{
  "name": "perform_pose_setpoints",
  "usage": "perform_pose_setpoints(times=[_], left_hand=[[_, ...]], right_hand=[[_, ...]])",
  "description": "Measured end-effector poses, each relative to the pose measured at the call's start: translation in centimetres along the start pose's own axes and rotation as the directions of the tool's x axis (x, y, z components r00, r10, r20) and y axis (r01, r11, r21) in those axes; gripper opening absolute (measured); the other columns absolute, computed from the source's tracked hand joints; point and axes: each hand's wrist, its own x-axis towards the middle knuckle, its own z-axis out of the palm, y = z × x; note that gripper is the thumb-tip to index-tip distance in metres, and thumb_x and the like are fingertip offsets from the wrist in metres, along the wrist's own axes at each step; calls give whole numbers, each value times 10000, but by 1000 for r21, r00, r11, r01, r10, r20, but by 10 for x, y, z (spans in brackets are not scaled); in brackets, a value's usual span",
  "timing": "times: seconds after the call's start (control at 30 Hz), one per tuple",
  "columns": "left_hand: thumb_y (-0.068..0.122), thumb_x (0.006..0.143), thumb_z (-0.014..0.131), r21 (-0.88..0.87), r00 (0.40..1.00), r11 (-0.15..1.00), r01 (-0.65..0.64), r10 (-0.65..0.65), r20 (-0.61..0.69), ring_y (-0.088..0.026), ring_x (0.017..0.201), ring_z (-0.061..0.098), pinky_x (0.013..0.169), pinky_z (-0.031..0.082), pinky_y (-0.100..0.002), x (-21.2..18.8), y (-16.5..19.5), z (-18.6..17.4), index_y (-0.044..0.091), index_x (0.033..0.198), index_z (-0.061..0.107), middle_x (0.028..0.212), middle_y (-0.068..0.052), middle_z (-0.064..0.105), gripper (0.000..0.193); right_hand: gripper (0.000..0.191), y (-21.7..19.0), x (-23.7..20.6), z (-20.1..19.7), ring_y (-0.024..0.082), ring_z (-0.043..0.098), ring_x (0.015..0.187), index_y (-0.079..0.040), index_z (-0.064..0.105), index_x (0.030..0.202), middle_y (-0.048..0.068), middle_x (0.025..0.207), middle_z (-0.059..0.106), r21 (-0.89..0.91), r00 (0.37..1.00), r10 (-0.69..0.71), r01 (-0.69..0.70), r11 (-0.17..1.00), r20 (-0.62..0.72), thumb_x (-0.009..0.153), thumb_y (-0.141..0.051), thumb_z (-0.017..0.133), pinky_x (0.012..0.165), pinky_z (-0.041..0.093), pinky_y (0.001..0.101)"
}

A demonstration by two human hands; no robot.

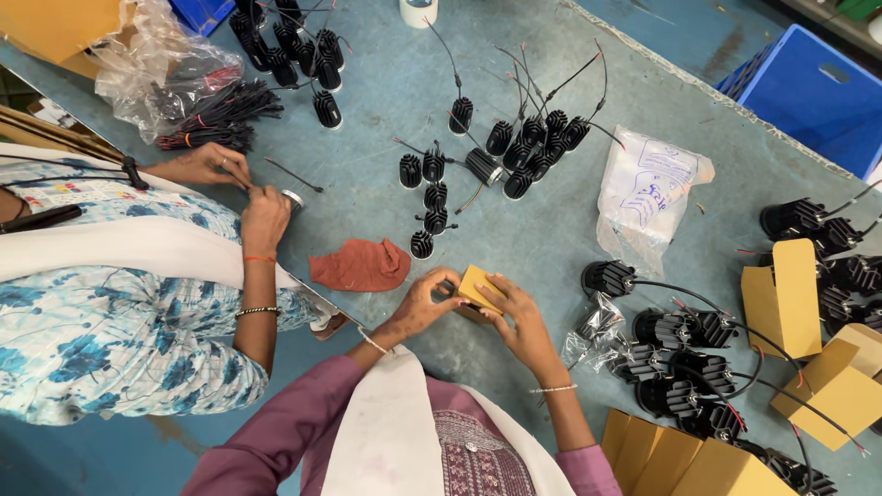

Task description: The person picks up small black electronic components with wires from a table and places them into small cardboard boxes. They then close the boxes and set them aside. The person also handles clear plastic bags, placing components inside them.

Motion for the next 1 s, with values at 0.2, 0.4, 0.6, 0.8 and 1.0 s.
perform_pose_setpoints(times=[0.2, 0.4, 0.6, 0.8, 1.0], left_hand=[[138, 864, 759, 107, 998, 994, -5, 12, -64, -199, 981, 658, 851, 552, -315, -16, 19, 12, 77, 1117, 650, 1160, -41, 613, 282], [147, 879, 777, 376, 968, 898, -227, 251, -18, -243, 1176, 627, 969, 532, -360, -17, 18, 9, 140, 1178, 744, 1234, -31, 634, 301], [190, 862, 780, 538, 912, 756, -373, 404, 64, -279, 1302, 526, 1075, 467, -406, -31, 10, 11, 126, 1312, 686, 1360, -64, 586, 464], [116, 893, 742, 650, 908, 662, -372, 404, 108, -261, 1299, 523, 1041, 463, -427, -50, 8, 20, 148, 1366, 663, 1360, -50, 564, 481], [-66, 796, 639, 455, 951, 850, -267, 307, -16, -290, 1229, 589, 1051, 480, -418, -51, 5, 24, 151, 1201, 758, 1269, -81, 620, 475]], right_hand=[[495, 8, -16, 3, 359, 406, 1468, -193, 598, 1434, 130, 1562, 466, -56, 998, -36, 39, 998, 49, 942, -161, 644, 1178, 341, 464], [455, 30, -28, 20, 366, 302, 1532, -206, 599, 1448, 139, 1634, 367, -28, 1000, 3, -4, 1000, -31, 995, -238, 567, 1229, 266, 485], [544, 41, -35, 64, 349, 125, 1602, -115, 505, 1503, 169, 1736, 75, 446, 959, 171, -54, 894, -227, 1087, -455, 417, 1258, 170, 487], [601, 42, -38, 80, 323, 155, 1587, -79, 367, 1557, 150, 1722, 170, 674, 911, 351, -121, 729, -217, 1040, -370, 467, 1257, 163, 447], [508, 34, -42, 56, 321, 258, 1566, -64, 600, 1351, 170, 1699, 245, 393, 957, 211, -119, 912, -199, 988, -420, 586, 1244, 223, 465]])
